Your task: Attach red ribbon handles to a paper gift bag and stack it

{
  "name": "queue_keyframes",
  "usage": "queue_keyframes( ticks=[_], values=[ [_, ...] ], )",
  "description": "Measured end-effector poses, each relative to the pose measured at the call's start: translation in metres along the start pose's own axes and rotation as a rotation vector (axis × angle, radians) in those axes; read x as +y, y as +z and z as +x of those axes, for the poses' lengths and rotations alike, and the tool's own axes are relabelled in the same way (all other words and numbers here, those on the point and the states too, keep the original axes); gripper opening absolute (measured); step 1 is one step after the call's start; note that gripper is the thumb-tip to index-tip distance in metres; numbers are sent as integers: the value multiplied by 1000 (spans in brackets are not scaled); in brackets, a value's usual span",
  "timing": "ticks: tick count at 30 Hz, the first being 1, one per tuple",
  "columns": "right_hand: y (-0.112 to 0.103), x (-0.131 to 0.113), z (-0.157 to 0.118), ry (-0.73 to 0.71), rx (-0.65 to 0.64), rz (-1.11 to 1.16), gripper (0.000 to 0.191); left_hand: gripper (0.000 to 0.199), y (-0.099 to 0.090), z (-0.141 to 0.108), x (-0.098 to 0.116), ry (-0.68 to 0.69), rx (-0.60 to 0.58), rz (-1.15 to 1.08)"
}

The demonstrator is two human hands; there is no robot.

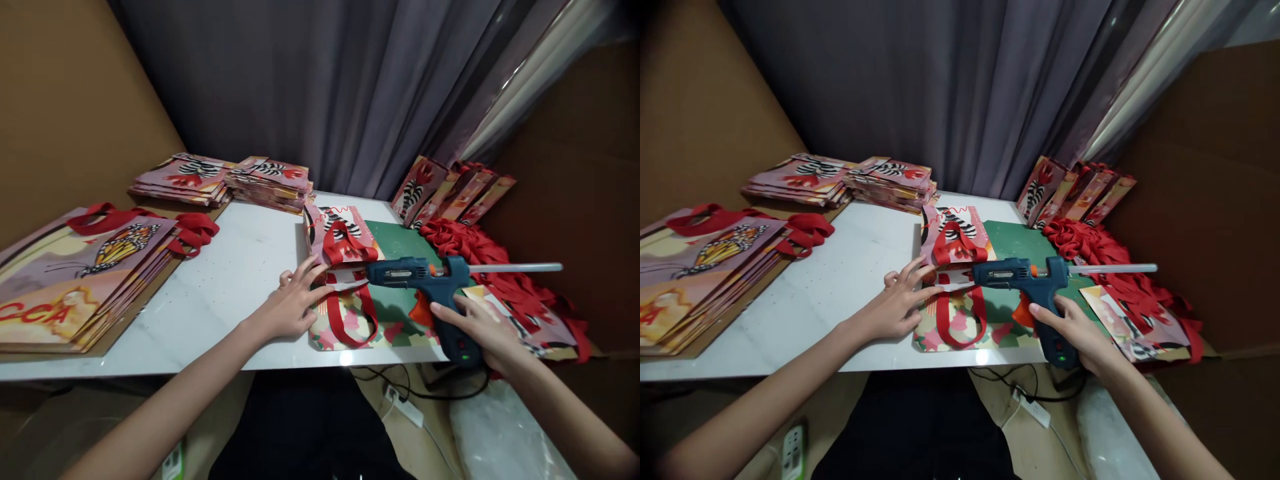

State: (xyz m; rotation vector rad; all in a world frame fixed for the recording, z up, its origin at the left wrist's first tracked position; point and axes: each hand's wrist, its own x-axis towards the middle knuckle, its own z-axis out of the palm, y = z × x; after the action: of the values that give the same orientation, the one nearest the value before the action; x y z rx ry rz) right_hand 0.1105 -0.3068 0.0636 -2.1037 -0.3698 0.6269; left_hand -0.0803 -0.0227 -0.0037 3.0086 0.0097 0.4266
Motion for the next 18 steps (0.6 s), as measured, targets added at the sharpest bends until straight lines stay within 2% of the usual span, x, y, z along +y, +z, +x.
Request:
queue_keyframes(
  ticks=[3, 10, 14, 18],
  values=[
    [0, 16, -3, 154, -75, 295, 53, 59, 2, -1, -1, 3, 12, 53],
    [-15, 48, 4, 223, -83, 585, 53, 59, 2, -3, -3, 22, 9, 184],
    [-25, 54, 17, 221, 1, 663, 40, 58, 7, -3, -2, -7, 38, 246],
    [-25, 54, 40, 206, 99, 650, 25, 55, 17, 3, 1, -52, 91, 332]
  ],
)
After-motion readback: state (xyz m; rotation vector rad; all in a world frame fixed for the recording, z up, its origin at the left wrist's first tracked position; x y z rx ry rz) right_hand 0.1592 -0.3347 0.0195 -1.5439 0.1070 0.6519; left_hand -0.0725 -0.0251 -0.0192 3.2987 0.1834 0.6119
